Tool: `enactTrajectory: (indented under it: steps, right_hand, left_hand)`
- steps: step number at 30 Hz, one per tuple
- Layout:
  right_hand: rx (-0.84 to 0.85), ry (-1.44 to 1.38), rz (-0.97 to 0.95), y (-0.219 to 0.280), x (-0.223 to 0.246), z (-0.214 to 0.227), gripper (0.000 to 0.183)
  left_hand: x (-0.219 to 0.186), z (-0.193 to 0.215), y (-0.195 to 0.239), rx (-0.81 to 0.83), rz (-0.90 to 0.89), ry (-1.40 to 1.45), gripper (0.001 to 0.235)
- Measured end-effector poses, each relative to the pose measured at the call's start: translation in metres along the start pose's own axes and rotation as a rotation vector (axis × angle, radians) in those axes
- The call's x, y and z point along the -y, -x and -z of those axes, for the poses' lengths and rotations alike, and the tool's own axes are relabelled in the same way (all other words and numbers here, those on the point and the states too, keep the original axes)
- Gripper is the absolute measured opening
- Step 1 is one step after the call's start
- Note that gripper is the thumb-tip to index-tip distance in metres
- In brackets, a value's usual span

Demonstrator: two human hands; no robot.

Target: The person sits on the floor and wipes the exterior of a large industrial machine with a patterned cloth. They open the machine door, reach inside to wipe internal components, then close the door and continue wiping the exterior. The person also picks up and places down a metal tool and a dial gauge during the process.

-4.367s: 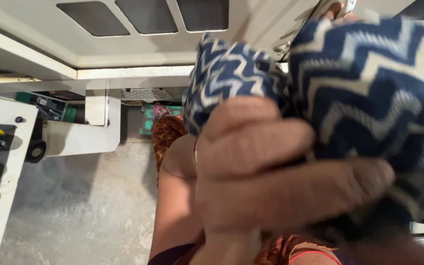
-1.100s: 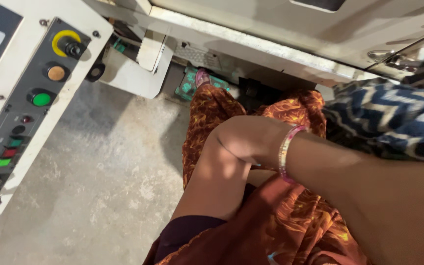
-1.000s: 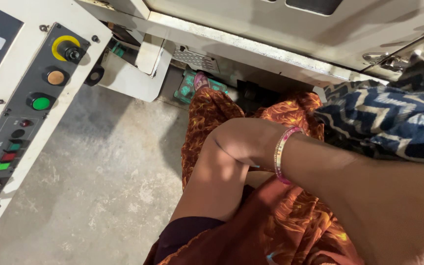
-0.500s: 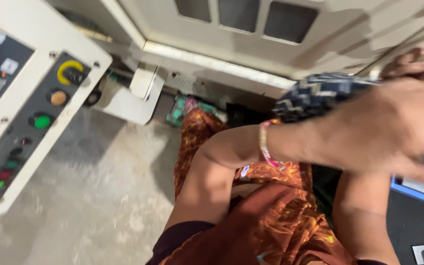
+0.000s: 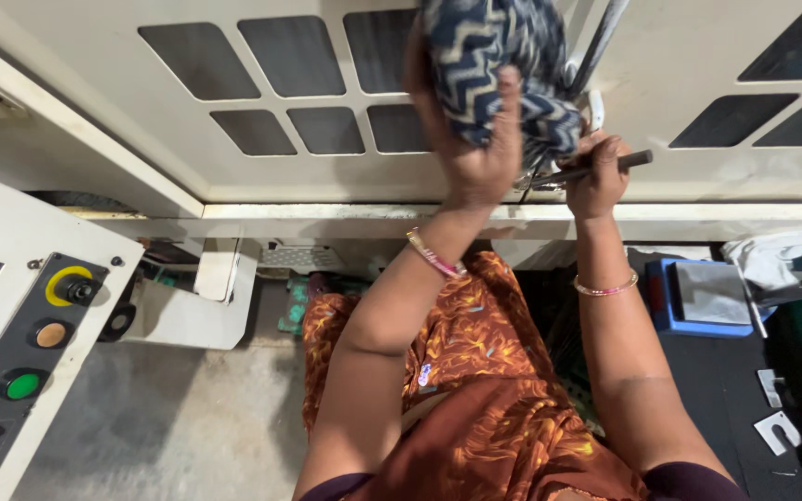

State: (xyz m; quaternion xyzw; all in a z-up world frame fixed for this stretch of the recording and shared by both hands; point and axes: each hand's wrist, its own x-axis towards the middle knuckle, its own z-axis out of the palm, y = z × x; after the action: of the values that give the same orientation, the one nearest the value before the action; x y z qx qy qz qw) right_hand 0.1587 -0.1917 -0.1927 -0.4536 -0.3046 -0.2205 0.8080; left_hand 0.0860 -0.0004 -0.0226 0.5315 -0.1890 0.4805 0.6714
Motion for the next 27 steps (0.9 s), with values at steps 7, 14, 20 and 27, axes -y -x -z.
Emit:
enactTrajectory:
  steps: [7, 14, 20, 27]
  right_hand:
    - [-0.344, -0.221, -0.196, 0.009, -0.021, 0.025, 0.029]
    - [-0.152, -0.195, -0.101, 0.016, -0.044, 0.059, 0.017]
    - [0.046, 0.661, 0.267, 0.01, -0.032, 0.044, 0.022]
    - [-0.136, -0.182, -0.131, 0.01, -0.028, 0.04, 0.016]
  left_hand:
    - [0.033, -0.073, 0.007, 0.286, 0.046, -0.091, 0.083]
    - [0.085, -0.062, -0.016, 0.521, 0.228, 0.028, 0.085]
    - [0.079, -0.061, -0.01, 0.488, 0.175, -0.024, 0.069]
    - [0.08, -0.059, -0.008, 0.497, 0.184, -0.043, 0.064]
